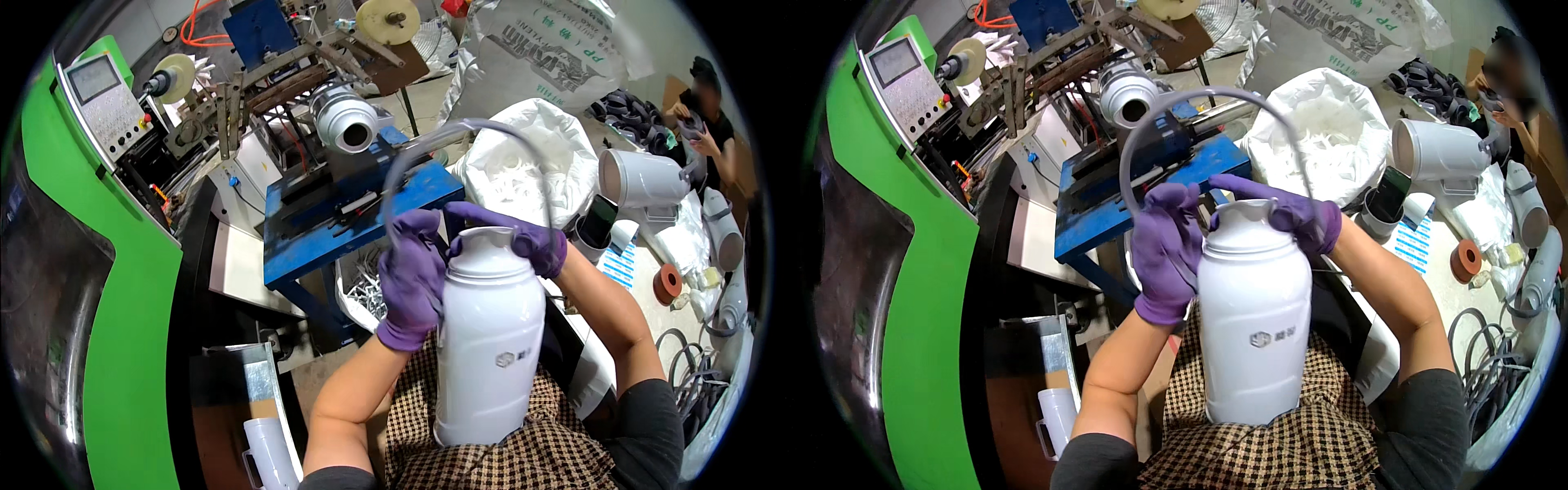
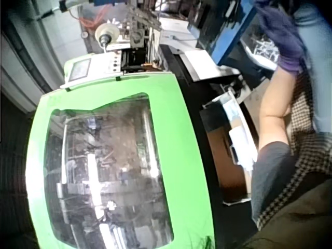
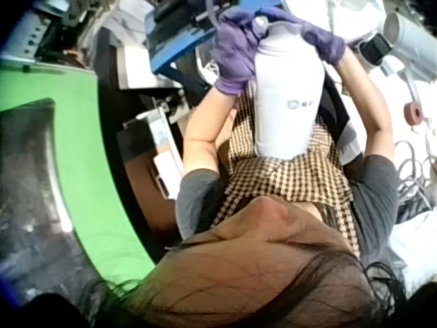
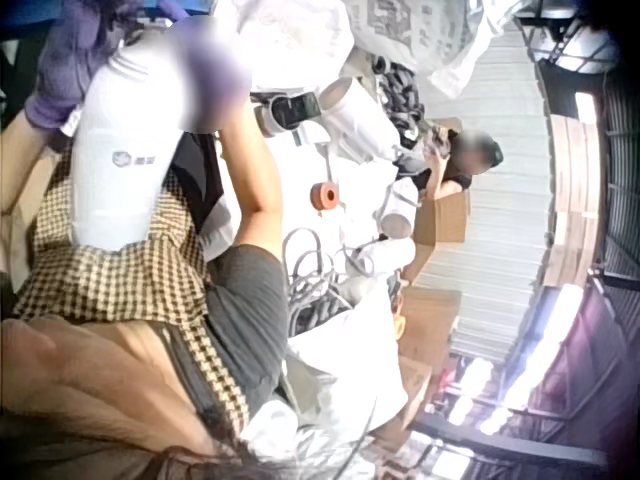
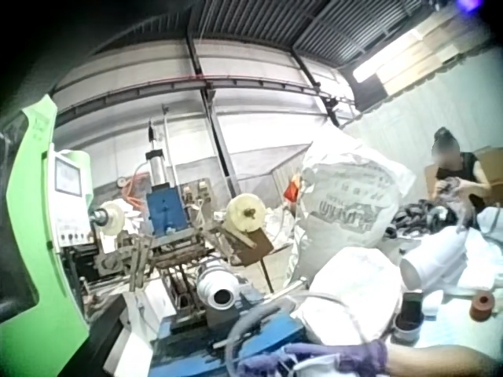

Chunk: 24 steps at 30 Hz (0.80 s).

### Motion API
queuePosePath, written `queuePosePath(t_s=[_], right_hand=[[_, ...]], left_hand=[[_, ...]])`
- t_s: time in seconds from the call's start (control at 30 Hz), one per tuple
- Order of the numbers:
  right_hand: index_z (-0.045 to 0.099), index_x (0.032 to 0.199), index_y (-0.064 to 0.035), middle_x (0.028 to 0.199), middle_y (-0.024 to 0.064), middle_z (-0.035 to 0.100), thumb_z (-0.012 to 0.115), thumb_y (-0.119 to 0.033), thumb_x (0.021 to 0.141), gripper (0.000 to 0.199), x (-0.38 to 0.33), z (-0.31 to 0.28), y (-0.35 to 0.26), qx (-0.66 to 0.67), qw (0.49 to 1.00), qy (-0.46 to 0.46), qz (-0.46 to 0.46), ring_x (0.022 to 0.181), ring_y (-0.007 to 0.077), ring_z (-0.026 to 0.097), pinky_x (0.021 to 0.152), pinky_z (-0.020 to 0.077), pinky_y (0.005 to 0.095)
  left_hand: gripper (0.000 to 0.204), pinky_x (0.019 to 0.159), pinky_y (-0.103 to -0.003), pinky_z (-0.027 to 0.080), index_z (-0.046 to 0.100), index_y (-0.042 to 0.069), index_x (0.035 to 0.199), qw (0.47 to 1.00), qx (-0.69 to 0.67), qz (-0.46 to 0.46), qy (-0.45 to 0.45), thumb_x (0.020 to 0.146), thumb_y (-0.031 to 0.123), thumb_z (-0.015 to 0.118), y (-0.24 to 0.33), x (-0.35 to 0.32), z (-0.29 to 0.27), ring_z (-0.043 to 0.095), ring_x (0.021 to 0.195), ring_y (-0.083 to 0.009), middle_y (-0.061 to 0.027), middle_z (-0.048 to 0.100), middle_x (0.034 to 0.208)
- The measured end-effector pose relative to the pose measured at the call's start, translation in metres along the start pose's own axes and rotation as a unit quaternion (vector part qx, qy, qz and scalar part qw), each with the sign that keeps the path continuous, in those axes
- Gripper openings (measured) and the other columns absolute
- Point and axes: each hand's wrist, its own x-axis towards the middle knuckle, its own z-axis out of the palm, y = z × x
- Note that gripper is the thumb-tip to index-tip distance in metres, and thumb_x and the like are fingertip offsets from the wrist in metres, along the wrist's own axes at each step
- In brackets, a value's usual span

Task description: The person places a jug into a machine for labeling and then attaches a handle to the jug by hand.

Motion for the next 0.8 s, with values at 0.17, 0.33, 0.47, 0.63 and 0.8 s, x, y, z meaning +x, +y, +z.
queuePosePath(t_s=[0.17,0.33,0.47,0.63,0.8], right_hand=[[0.034,0.156,-0.0055,0.131,0.0157,0.063,0.064,-0.042,0.096,0.076,-0.007,-0.03,0.063,0.008,0.954,0.194,-0.228,0.123,0.0302,0.059,0.11,0.045,0.0416],[0.04,0.153,-0.0091,0.103,0.0101,0.068,0.052,-0.049,0.102,0.066,0.006,0.005,0.05,0.13,0.938,0.067,-0.314,0.095,0.023,0.065,0.082,0.0533,0.0308],[0.062,0.129,-0.0059,0.09,0.0074,0.066,0.053,-0.023,0.102,0.033,0.006,0.031,0.019,-0.181,0.952,0.207,-0.133,0.08,0.0104,0.062,0.068,0.0518,0.023],[0.074,0.105,-0.0019,0.097,0.0108,0.07,0.063,-0.021,0.098,0.023,0.003,0.028,0.025,-0.262,0.922,0.208,-0.195,0.079,0.0101,0.066,0.076,0.0554,0.0238],[0.076,0.09,-0.0127,0.081,-0.0005,0.067,0.061,-0.026,0.089,0.02,-0.009,0.032,0.023,-0.609,0.652,0.014,-0.452,0.078,0.0221,0.065,0.09,0.0527,0.0412]], left_hand=[[0.075,0.113,-0.044,0.041,0.057,-0.003,0.126,0.954,-0.194,-0.231,0.006,0.103,0.065,0.035,-0.021,0.016,-0.05,0.053,0.13,-0.0339,-0.0246,0.057,0.138],[0.087,0.117,-0.046,0.038,0.043,-0.008,0.146,0.913,-0.143,-0.38,-0.041,0.101,0.066,0.038,-0.006,0.014,-0.077,0.049,0.137,-0.0354,-0.0244,0.051,0.148],[0.091,0.11,-0.046,0.047,0.048,-0.005,0.145,0.907,-0.18,-0.381,0.007,0.095,0.071,0.051,-0.01,-0.005,-0.078,0.059,0.126,-0.0336,-0.0218,0.058,0.139],[0.083,0.107,-0.041,0.047,0.052,-0.002,0.14,0.941,-0.141,-0.303,-0.052,0.095,0.068,0.051,-0.019,-0.007,-0.052,0.062,0.117,-0.0266,-0.0171,0.063,0.129],[0.07,0.109,-0.039,0.045,0.055,-0.002,0.135,0.919,-0.174,-0.351,0.031,0.096,0.057,0.055,-0.02,-0.007,-0.034,0.059,0.12,-0.0266,-0.0154,0.061,0.133]])
